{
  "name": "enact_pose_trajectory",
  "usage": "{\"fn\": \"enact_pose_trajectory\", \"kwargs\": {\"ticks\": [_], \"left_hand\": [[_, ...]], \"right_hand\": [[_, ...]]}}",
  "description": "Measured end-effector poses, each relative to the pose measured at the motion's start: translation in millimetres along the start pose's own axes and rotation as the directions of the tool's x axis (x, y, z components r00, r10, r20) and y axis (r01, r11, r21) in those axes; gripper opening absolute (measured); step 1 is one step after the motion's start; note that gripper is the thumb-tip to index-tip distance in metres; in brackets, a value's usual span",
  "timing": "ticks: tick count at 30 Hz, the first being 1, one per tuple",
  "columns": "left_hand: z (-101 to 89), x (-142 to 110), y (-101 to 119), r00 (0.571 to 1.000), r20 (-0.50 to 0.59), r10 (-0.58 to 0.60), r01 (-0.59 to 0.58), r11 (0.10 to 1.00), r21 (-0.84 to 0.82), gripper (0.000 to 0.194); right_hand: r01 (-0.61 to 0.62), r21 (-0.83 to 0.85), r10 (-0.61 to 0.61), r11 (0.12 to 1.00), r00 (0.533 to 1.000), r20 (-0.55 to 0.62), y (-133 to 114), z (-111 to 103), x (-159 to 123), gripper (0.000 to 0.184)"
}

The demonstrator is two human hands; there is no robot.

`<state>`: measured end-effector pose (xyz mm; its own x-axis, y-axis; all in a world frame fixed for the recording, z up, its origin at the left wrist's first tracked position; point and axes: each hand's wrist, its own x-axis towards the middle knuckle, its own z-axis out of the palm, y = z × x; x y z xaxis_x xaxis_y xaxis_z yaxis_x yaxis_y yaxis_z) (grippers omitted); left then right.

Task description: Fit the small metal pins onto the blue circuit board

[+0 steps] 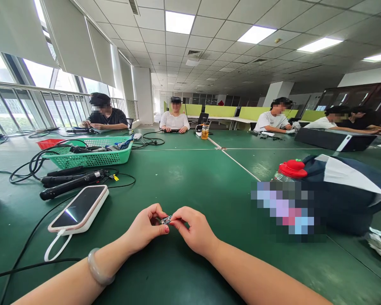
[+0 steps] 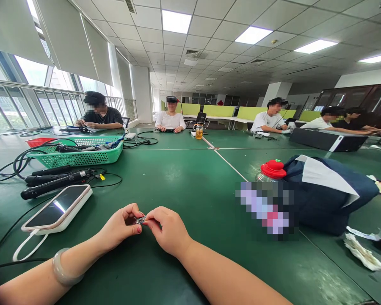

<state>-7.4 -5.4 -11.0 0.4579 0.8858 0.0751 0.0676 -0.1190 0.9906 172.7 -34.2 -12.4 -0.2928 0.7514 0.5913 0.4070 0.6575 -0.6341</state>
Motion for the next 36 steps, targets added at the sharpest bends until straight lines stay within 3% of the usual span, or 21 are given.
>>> {"fn": "enact_pose_trajectory", "kwargs": {"ticks": [12,16,20,25,30,33,36], "left_hand": [[0.9,-1,3,1.0,-0.024,0.002,-0.001,0.998,0.069,0.036],[0.5,-1,2,0.999,-0.038,0.015,-0.011,0.995,0.099,0.034],[0.2,-1,3,0.997,-0.071,0.006,0.003,0.99,0.14,0.032],[1.2,1,4,0.998,-0.048,-0.035,0.035,0.999,0.002,0.029],[4.0,-2,10,0.988,-0.03,-0.15,0.145,0.981,-0.127,0.035],[6.1,-6,18,0.969,0.037,-0.245,0.247,0.945,-0.215,0.043],[8.1,-10,24,0.953,0.103,-0.286,0.304,0.896,-0.323,0.038]], "right_hand": [[-0.002,-0.008,0.002,1.0,1.0,0.004,1,0,0,0.011],[-0.082,-0.016,0.082,0.997,0.997,-0.004,2,1,0,0.006],[-0.169,-0.03,0.169,0.985,0.986,0.001,6,3,0,0.016],[-0.185,-0.063,0.187,0.981,0.982,0.021,8,3,0,0.011],[-0.133,-0.132,0.134,0.982,0.991,-0.001,5,3,0,0.013],[-0.116,-0.159,0.115,0.98,0.993,-0.016,1,4,1,0.011],[-0.1,-0.17,0.098,0.98,0.995,-0.018,-2,7,2,0.009]]}}
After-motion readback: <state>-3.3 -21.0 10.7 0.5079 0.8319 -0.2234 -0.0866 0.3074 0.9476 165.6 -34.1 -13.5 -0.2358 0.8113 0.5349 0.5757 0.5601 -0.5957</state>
